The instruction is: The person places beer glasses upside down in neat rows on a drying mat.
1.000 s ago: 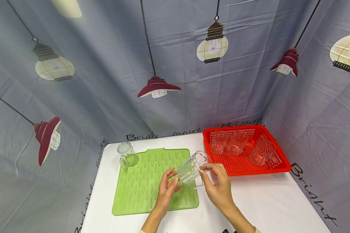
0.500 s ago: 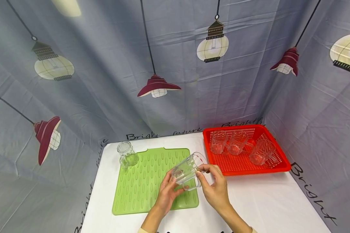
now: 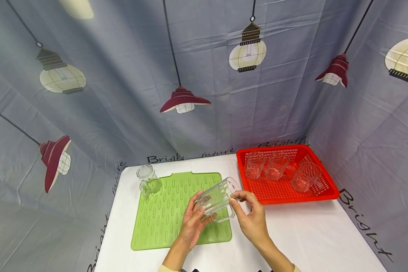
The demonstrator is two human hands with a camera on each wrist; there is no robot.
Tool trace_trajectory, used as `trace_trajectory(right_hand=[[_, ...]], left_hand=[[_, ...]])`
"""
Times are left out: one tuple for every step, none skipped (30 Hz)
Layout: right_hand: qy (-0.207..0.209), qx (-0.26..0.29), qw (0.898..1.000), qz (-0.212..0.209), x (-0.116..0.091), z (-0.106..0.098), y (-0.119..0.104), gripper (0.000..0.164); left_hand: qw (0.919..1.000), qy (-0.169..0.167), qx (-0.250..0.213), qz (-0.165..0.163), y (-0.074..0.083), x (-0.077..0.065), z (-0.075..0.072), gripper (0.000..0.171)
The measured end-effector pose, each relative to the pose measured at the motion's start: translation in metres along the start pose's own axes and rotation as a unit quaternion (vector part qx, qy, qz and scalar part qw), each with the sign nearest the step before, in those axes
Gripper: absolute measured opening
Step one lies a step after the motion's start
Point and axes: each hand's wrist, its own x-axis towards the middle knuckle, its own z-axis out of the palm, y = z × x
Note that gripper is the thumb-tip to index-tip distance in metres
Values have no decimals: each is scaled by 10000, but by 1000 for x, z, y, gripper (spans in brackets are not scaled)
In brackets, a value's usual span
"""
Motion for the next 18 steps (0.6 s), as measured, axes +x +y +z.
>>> trace_trajectory(right_hand=[[-1, 26, 10000, 28, 0, 0, 0, 20], [-6, 58, 10000, 57, 0, 0, 1, 20], [-16, 90, 9999, 98, 0, 0, 1, 20], [-24, 113, 9998, 134, 0, -1, 1, 20], [-36, 143, 9997, 172, 0, -1, 2, 20], [-44, 167, 9996, 202, 0, -1, 2, 20], [-56, 187, 9995, 233, 0, -1, 2, 19], [-62, 199, 9994, 261, 0, -1, 2, 19], [-70, 213, 9993, 286, 0, -1, 2, 19], [-75, 226, 9993, 299, 0, -1, 2, 19], [-81, 238, 9992, 313, 0, -1, 2, 19], [-86, 256, 9991, 322, 0, 0, 2, 18], [-88, 271, 9991, 317, 0, 0, 3, 18], [-87, 287, 9991, 310, 1, 0, 3, 18], [-92, 297, 9991, 303, 1, 0, 3, 18], [-87, 304, 9991, 284, 1, 0, 4, 18], [-77, 316, 9991, 265, 1, 0, 4, 18], [-59, 321, 9992, 213, 1, 0, 5, 18]], left_hand=[[10000, 14, 8, 26, 0, 0, 0, 60], [10000, 24, 19, 46, 1, 0, -1, 60], [10000, 49, 32, 57, 1, -1, -1, 60], [9999, 70, 55, 63, 2, -1, -1, 60], [9999, 94, 74, 67, 2, -1, -1, 61], [9999, 127, 89, 63, 2, -2, -1, 61], [9998, 170, 100, 62, 3, -2, -1, 61], [9997, 205, 111, 61, 3, -2, -1, 61], [9996, 246, 121, 58, 3, -3, 0, 60], [9995, 283, 130, 55, 4, -3, 0, 60], [9994, 323, 130, 44, 4, -3, 0, 60], [9993, 351, 120, 39, 4, -3, 1, 60], [9992, 378, 117, 38, 5, -3, 1, 60], [9992, 382, 110, 39, 6, -3, 1, 60], [9992, 390, 106, 37, 6, -3, 1, 61], [9992, 391, 107, 41, 7, -3, 2, 61], [9992, 392, 113, 46, 7, -2, 2, 61], [9991, 397, 119, 59, 7, -2, 2, 61]])
